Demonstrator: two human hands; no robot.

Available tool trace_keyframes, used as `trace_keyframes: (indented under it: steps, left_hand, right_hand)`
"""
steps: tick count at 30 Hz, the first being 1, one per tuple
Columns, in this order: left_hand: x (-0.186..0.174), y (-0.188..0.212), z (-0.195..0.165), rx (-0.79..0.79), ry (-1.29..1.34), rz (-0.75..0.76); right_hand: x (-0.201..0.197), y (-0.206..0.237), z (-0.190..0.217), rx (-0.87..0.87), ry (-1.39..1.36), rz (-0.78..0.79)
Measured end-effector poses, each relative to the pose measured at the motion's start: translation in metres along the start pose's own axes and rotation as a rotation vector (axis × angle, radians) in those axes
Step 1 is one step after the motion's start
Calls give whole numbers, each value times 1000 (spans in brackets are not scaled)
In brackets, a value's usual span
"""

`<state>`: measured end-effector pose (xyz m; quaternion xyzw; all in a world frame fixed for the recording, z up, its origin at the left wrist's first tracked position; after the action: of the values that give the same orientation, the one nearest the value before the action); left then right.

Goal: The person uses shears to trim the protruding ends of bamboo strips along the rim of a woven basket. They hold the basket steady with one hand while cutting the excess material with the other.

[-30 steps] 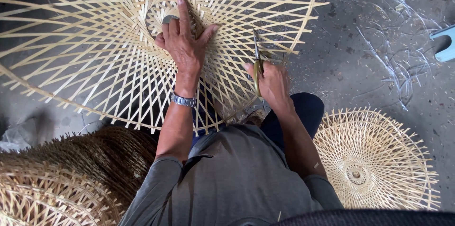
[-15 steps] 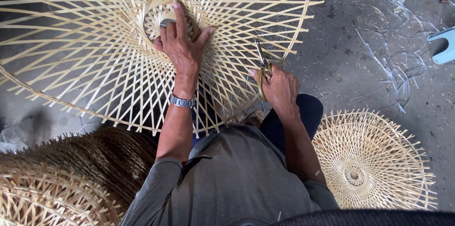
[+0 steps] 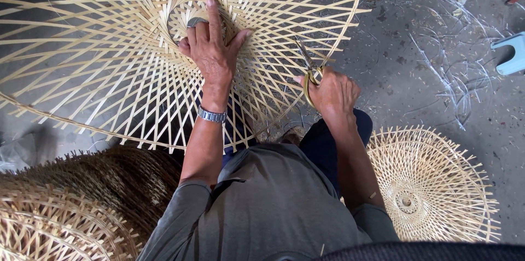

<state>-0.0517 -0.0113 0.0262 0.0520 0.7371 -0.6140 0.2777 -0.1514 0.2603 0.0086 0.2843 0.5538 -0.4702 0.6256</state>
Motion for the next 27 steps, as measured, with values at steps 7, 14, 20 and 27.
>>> trace_keyframes:
  steps: [7, 14, 20, 27]
  left_hand:
    - [-11, -9, -10, 37, 11, -4]
    - [-17, -18, -13, 43, 32, 39]
    - [-15, -17, -8, 56, 15, -16]
    - [-9, -15, -2, 41, 9, -43]
  right_hand:
    - [-17, -17, 9, -82, 160, 70]
    - [-39, -26, 31, -281, 299, 112]
    - [-37, -20, 34, -287, 339, 212]
    - [-58, -15, 26, -237, 127, -51]
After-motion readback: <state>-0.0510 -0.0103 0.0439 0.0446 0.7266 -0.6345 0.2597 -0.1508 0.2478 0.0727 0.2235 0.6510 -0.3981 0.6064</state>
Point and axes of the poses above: each hand's wrist, its own y-axis away from the middle knuckle, its own x-axis out of the palm, z = x × y, the point moved 8 cm from there along -y, towards the middle knuckle, and after that the axes turned 5 degrees about x, right-handed, at the moved point
